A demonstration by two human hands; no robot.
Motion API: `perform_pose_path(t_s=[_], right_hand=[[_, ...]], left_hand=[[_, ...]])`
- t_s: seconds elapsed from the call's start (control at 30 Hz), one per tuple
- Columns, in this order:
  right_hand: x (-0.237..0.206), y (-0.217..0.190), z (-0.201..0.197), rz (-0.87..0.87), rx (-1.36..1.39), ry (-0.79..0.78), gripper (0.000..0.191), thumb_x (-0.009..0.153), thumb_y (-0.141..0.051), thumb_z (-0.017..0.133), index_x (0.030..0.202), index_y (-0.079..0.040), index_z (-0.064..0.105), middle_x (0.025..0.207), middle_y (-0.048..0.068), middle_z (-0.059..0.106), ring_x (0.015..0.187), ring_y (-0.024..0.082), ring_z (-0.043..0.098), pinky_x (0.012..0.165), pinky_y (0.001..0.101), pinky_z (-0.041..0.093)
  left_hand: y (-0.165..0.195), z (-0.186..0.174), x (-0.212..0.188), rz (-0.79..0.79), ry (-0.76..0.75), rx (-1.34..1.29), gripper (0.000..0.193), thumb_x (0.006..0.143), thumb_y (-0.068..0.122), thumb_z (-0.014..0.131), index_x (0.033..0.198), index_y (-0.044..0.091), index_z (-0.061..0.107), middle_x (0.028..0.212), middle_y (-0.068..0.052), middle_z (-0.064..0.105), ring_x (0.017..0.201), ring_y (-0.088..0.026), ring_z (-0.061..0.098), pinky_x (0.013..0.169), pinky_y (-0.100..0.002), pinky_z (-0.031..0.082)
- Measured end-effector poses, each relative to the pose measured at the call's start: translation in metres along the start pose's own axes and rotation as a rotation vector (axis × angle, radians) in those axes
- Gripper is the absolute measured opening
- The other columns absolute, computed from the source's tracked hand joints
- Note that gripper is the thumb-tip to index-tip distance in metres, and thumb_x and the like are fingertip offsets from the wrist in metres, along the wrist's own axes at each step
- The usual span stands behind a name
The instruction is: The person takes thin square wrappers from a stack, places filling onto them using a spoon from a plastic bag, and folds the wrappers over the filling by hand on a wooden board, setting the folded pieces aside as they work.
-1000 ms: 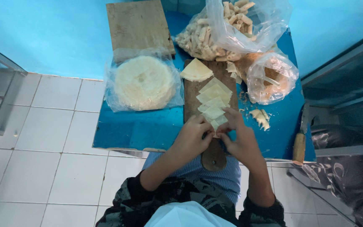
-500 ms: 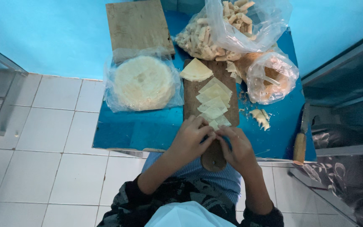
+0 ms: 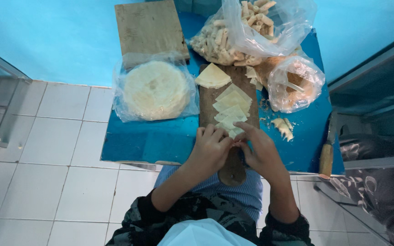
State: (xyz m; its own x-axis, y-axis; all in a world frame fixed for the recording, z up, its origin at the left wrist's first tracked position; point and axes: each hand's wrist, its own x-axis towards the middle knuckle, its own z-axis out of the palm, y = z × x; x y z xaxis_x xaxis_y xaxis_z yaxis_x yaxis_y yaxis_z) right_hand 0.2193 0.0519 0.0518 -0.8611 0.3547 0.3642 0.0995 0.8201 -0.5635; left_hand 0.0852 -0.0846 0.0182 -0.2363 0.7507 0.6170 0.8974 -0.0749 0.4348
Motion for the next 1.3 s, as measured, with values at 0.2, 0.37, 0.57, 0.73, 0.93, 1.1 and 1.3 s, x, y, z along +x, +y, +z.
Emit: perform_pose_path(t_s=[0.2,0.37,0.57,0.73,0.93,1.1,1.3], right_hand=[[-0.001,-0.007,0.006,-0.076,-0.117,0.117,0.049,0.081,0.007,0.071,0.128,-0.007,0.061,0.099,0.009,0.069,0.097,0.031,0.064,0.089,0.0427,0.045],[-0.008,-0.007,0.013,-0.157,-0.132,0.211,0.044,0.078,0.001,0.076,0.118,-0.007,0.061,0.099,0.008,0.067,0.098,0.031,0.063,0.092,0.0454,0.044],[-0.013,-0.002,0.023,-0.135,-0.237,0.244,0.040,0.081,0.004,0.076,0.118,-0.007,0.062,0.103,0.009,0.067,0.098,0.029,0.064,0.095,0.0461,0.044],[-0.024,-0.005,0.030,-0.118,-0.273,0.311,0.035,0.084,0.003,0.074,0.115,-0.008,0.061,0.109,0.006,0.069,0.106,0.027,0.066,0.111,0.0545,0.039],[-0.030,-0.010,0.031,-0.079,-0.394,0.217,0.037,0.089,-0.002,0.071,0.125,-0.007,0.062,0.120,0.009,0.070,0.123,0.028,0.062,0.115,0.0664,0.030],[-0.013,-0.003,0.033,-0.067,-0.535,0.137,0.041,0.092,-0.004,0.066,0.133,-0.006,0.061,0.117,0.007,0.071,0.131,0.029,0.058,0.114,0.0735,0.023],[0.007,0.007,0.027,-0.098,-0.415,0.239,0.041,0.088,-0.005,0.070,0.127,-0.013,0.058,0.119,0.008,0.076,0.126,0.026,0.060,0.115,0.0678,0.026]], left_hand=[[-0.001,0.001,0.002,-0.066,-0.017,-0.002,0.012,0.085,0.011,0.072,0.096,0.010,0.067,0.096,-0.006,0.059,0.101,-0.028,0.056,0.088,-0.047,0.036],[-0.003,0.002,0.005,-0.067,0.003,0.040,0.010,0.083,0.013,0.073,0.091,0.012,0.066,0.100,-0.006,0.059,0.101,-0.028,0.055,0.088,-0.047,0.037],[-0.004,-0.001,0.005,-0.066,0.054,0.016,0.014,0.086,0.016,0.073,0.098,0.009,0.069,0.109,-0.007,0.059,0.103,-0.028,0.055,0.087,-0.047,0.036],[-0.004,0.001,0.006,-0.037,0.063,0.125,0.009,0.085,0.014,0.072,0.092,0.010,0.069,0.108,-0.006,0.059,0.103,-0.028,0.055,0.087,-0.048,0.037],[-0.005,0.004,0.007,-0.080,0.060,0.138,0.017,0.084,0.015,0.073,0.099,0.011,0.069,0.110,-0.006,0.060,0.102,-0.028,0.056,0.086,-0.048,0.037],[-0.006,0.004,0.007,-0.136,0.153,0.104,0.033,0.089,0.014,0.073,0.122,0.010,0.068,0.116,-0.007,0.060,0.105,-0.027,0.056,0.090,-0.046,0.038],[-0.008,-0.001,0.010,-0.155,0.174,0.058,0.036,0.087,0.015,0.074,0.122,0.012,0.067,0.118,-0.007,0.060,0.109,-0.027,0.058,0.093,-0.046,0.039]])
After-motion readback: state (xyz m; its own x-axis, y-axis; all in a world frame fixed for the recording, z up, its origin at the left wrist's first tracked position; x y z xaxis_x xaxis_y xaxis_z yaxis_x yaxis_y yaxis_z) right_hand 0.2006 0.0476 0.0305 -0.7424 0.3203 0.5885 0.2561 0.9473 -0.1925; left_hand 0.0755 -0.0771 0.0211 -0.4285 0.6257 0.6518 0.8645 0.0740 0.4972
